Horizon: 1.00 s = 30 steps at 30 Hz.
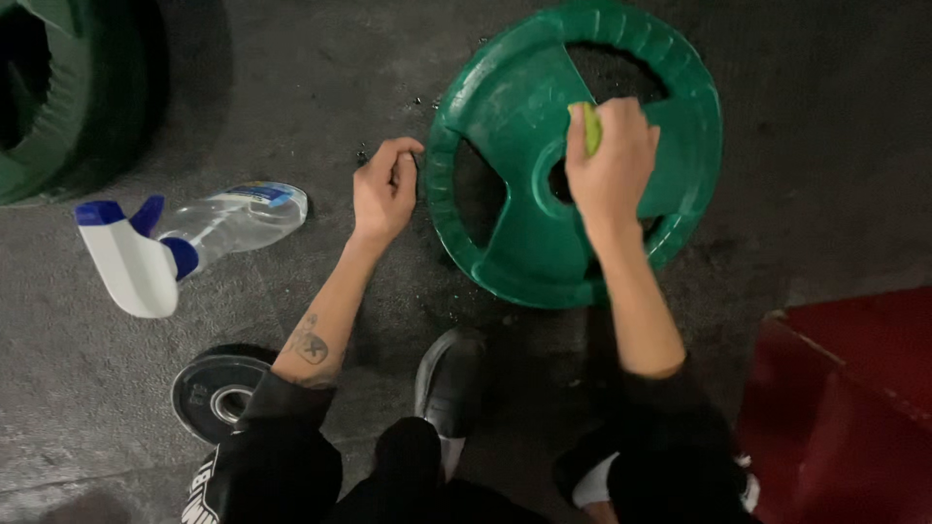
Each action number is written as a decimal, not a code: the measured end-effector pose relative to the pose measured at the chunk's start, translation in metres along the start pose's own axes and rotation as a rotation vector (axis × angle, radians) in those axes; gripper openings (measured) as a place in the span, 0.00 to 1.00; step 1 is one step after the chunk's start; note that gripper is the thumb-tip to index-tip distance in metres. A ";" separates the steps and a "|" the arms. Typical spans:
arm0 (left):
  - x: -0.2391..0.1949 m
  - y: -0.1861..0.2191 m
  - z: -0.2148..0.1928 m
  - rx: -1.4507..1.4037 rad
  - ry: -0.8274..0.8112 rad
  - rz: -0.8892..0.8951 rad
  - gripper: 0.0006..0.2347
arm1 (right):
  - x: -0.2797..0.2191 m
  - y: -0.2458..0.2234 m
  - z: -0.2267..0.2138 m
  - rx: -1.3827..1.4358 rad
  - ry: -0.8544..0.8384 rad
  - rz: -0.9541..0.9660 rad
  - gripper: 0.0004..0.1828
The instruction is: The person wipes a green weight plate on the floor using a yellow cloth. They scrub the surface and edges of the plate, then lift and turn it over to clean the other side.
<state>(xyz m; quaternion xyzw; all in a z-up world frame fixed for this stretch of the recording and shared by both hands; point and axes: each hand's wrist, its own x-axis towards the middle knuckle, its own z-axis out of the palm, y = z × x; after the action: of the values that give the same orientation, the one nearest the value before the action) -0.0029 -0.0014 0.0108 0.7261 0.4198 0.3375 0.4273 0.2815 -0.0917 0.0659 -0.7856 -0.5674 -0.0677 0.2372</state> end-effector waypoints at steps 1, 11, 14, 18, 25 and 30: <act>0.000 0.000 0.000 0.002 0.009 0.001 0.10 | -0.008 -0.013 0.002 0.004 0.002 -0.009 0.17; 0.001 -0.001 -0.002 0.032 -0.026 0.014 0.10 | 0.002 -0.008 -0.011 -0.212 -0.037 0.004 0.15; 0.002 0.001 0.000 0.031 -0.008 0.006 0.10 | -0.023 -0.021 -0.008 -0.126 -0.132 -0.064 0.15; 0.000 -0.001 -0.001 0.000 -0.004 -0.007 0.10 | -0.013 0.008 -0.013 -0.236 -0.090 -0.093 0.18; 0.003 0.006 -0.001 -0.001 0.013 -0.015 0.09 | -0.020 -0.035 -0.014 -0.060 -0.243 -0.259 0.12; 0.001 0.005 -0.001 -0.019 0.007 -0.034 0.09 | -0.001 -0.034 -0.020 -0.135 -0.124 -0.061 0.17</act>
<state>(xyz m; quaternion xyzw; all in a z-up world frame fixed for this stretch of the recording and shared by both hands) -0.0017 -0.0016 0.0160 0.7134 0.4304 0.3367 0.4386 0.2528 -0.0933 0.0935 -0.7848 -0.5989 -0.0644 0.1459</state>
